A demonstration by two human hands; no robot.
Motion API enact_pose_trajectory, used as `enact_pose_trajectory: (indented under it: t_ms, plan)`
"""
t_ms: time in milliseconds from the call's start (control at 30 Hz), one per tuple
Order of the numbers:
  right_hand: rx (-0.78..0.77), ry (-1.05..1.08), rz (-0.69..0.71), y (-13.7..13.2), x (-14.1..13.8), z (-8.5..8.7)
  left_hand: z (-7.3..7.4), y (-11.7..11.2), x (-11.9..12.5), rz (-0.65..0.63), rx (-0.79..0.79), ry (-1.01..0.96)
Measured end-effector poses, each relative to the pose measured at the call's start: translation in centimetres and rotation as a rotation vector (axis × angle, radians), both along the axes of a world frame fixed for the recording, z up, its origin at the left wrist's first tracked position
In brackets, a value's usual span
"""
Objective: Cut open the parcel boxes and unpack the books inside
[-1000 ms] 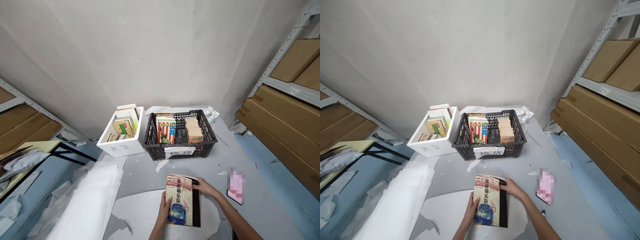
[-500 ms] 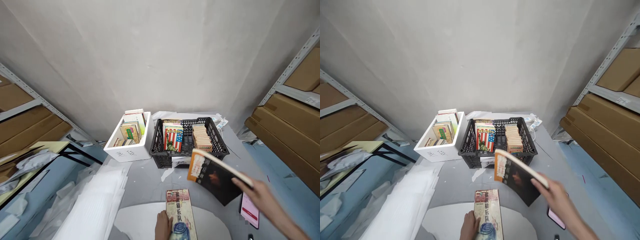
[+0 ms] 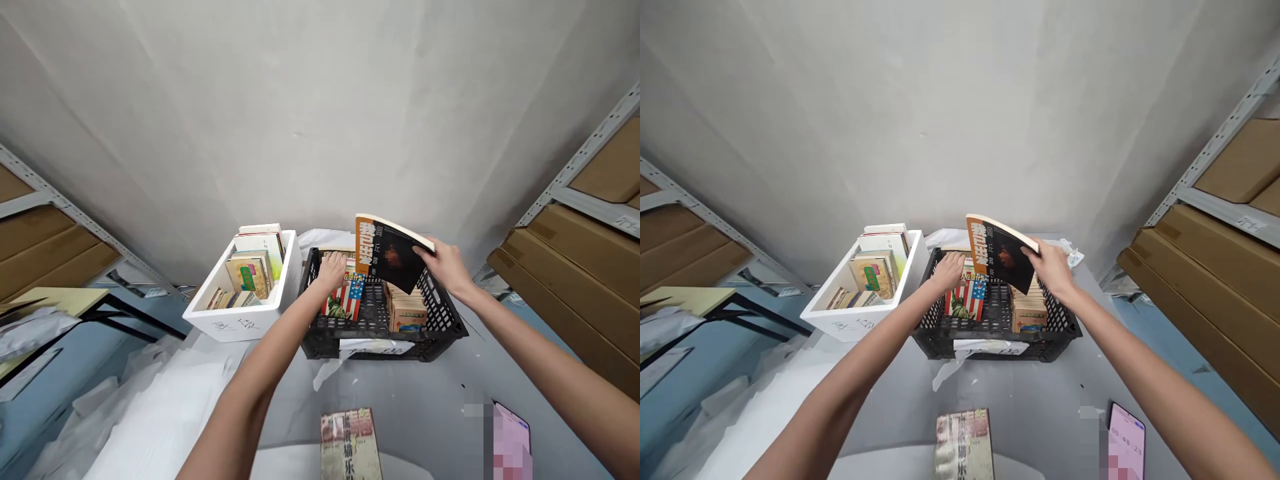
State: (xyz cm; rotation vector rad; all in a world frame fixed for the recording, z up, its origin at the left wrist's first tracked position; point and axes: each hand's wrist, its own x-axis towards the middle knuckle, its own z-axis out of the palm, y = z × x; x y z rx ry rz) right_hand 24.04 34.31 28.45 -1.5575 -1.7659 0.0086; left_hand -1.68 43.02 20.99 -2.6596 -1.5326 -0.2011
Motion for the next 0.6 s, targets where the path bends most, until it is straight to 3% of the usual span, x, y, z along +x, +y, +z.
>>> enact_pose_trajectory:
  t_ms: [100,267,433,600]
  plan:
    - [-0.031,-0.059,0.009,3.6,-0.7,-1.7,-2.5,3.9,0.6,0.008,-0.049,0.046]
    - [-0.049,-0.094,-0.003,7.0,-1.7,-3.1,-5.1,6.8,0.6,0.028,-0.081,0.112]
    - [-0.021,-0.083,0.011,8.9,-2.8,-3.2,-5.8,7.7,0.8,0.041,-0.098,0.176]
    - [0.012,-0.066,0.055,9.2,-2.5,-1.9,-5.7,6.2,0.2,0.029,-0.133,0.217]
